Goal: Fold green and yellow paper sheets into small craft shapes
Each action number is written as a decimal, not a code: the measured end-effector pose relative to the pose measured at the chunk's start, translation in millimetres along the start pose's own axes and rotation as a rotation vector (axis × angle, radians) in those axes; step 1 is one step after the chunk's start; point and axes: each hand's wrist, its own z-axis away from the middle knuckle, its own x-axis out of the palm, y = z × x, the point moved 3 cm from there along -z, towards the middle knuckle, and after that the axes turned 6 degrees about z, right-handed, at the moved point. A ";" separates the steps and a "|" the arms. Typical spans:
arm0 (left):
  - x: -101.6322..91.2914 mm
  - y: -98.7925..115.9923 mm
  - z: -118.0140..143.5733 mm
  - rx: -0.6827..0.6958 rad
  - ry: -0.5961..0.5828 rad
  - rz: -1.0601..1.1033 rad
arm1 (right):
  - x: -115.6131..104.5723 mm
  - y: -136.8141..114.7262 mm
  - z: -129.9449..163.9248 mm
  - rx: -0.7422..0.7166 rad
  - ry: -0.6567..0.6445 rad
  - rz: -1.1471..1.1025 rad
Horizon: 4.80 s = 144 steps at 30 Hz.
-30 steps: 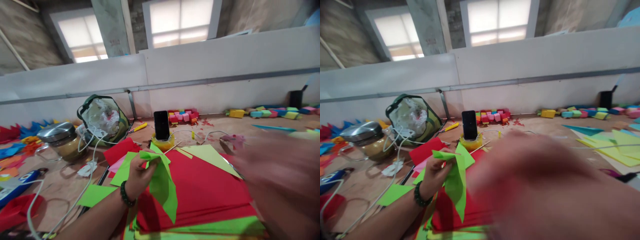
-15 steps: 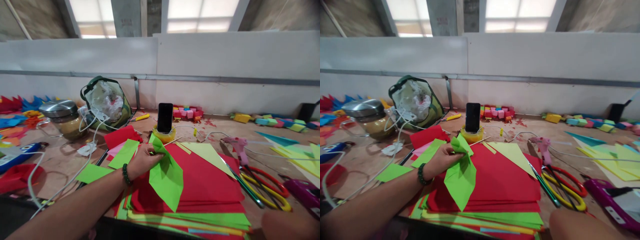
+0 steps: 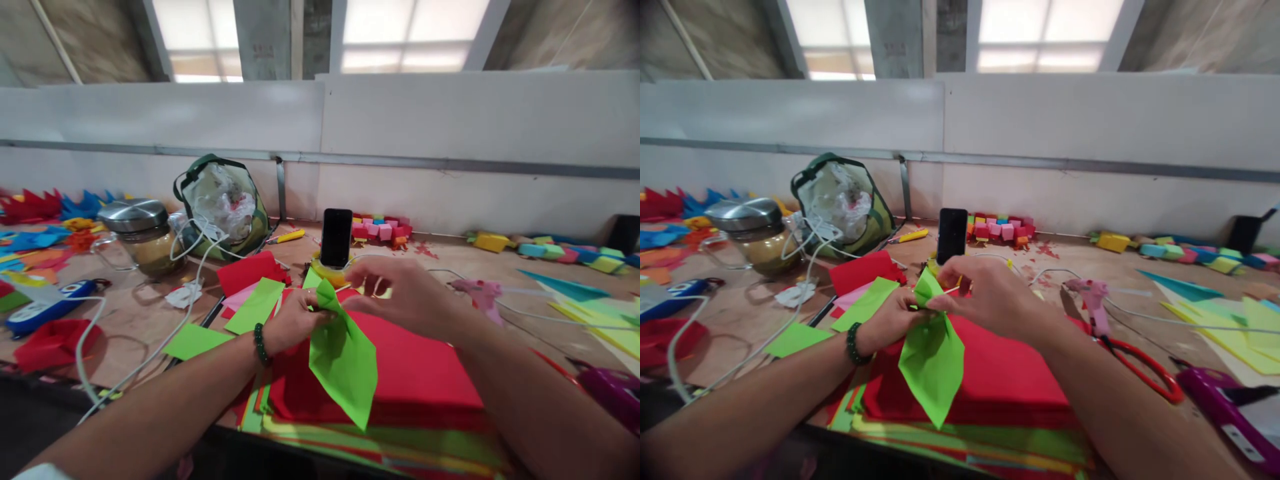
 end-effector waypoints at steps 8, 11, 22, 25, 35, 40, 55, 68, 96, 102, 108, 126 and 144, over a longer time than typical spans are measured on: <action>-2.7 2.6 -1.5 0.163 -0.016 -0.169 | 38.0 -1.3 -15.2 0.085 -0.192 -0.111; -4.5 1.1 -1.0 0.198 -0.029 -0.226 | 24.8 -6.8 -14.2 0.091 -0.051 -0.206; -3.1 3.7 0.2 0.196 0.047 -0.286 | 32.3 -0.2 -13.5 0.121 -0.311 -0.091; -4.8 5.8 1.1 0.150 0.105 -0.278 | 36.0 8.8 -14.6 0.172 -0.253 -0.116; 0.2 2.6 -0.4 -0.215 -0.010 0.454 | 26.3 15.4 -17.6 0.231 -0.130 -0.261; -2.7 -0.3 0.5 -0.082 0.098 0.362 | 29.8 13.0 -18.1 0.121 -0.102 -0.260; -1.6 18.9 12.8 0.305 0.144 0.310 | 13.0 -5.1 8.3 -0.556 0.460 0.144; -7.2 25.1 19.9 0.516 0.322 0.007 | 18.8 1.8 9.6 -0.541 0.486 0.007; -6.1 24.7 13.1 0.333 0.265 0.127 | 40.8 10.2 -3.5 -0.098 0.442 -0.462; -8.4 27.7 13.8 0.257 0.311 0.026 | 37.4 3.9 -2.8 -0.180 0.499 -0.271; -10.8 18.7 8.6 0.260 0.340 -0.169 | 38.4 -1.8 1.3 -0.307 0.504 -0.069; -19.2 34.9 12.7 0.565 0.402 -1.109 | 50.5 -11.5 3.9 -0.295 0.435 -0.055; -13.2 50.5 22.3 0.776 0.429 -1.418 | 51.9 -9.9 2.2 -0.172 0.355 -0.204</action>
